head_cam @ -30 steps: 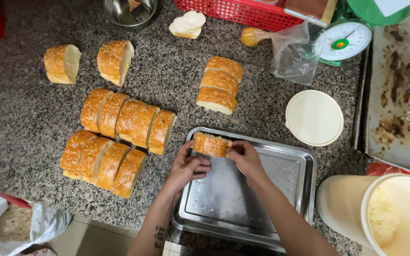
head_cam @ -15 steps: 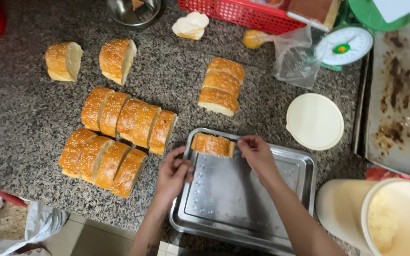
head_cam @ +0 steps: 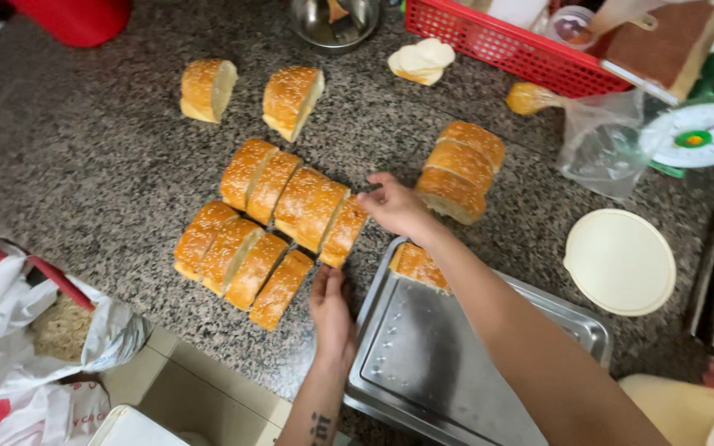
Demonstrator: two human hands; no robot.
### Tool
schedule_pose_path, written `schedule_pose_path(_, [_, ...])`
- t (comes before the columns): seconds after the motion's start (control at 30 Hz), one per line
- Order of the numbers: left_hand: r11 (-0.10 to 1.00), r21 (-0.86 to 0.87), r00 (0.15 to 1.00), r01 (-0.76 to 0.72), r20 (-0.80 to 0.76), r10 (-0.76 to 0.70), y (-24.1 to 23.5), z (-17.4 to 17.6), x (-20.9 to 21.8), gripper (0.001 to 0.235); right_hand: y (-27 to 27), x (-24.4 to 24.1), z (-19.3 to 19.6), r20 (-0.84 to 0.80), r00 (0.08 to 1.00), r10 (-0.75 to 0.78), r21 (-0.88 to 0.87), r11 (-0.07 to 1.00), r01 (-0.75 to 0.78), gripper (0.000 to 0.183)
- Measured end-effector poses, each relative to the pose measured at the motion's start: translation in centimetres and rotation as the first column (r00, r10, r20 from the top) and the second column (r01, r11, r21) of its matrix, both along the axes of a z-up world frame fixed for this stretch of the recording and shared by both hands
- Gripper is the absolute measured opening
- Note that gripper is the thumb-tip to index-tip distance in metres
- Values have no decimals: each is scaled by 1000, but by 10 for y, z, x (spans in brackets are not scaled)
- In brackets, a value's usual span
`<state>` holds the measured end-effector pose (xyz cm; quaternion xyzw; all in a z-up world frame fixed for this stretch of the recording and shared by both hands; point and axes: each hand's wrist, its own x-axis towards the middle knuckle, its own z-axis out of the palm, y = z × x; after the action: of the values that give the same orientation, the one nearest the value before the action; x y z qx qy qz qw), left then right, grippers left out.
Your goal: The person repeatedly picks up sliced bread rolls, scoops a white creamy substance from a container with their hand, and stuffs it into the bread. They then place the stuffed rolls onto a metal tray. The process is repeated for multiple rolls throughout the clip.
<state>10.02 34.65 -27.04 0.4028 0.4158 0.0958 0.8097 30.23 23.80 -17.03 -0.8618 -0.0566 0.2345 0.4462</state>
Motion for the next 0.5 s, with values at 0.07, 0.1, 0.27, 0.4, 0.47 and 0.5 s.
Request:
schedule_pose_path(0.07, [997, -66, 999, -34, 17, 36, -1, 2, 9, 33, 10, 7, -7, -35, 997, 68, -83, 994, -70, 72])
schedule_pose_path(0.1, [997, -73, 999, -35, 8, 35, 0, 3, 12, 32, 14, 9, -10, -54, 994, 99, -125, 987, -105, 73])
schedule_pose_path(0.27, [992, -119, 999, -37, -21, 35, 0, 23, 19, 26, 14, 2, -11, -153, 984, 95, -41, 994, -103, 79])
schedule_pose_path(0.4, [1000, -5, 1000, -4, 24, 4, -7, 58, 11, 28, -5, -22, 16, -175, 983, 45, 158, 987, -17, 76])
schedule_pose_path(0.47, [990, 139, 988, -18, 157, -4, -14, 83, 7, 31, -30, -39, 37, -248, 968, -47, 318, 940, 127, 74])
schedule_pose_path(0.5, [994, 110, 981, -14, 195, -8, -16, 96, 6, 32, -42, -48, 47, -288, 954, -87, 391, 898, 201, 74])
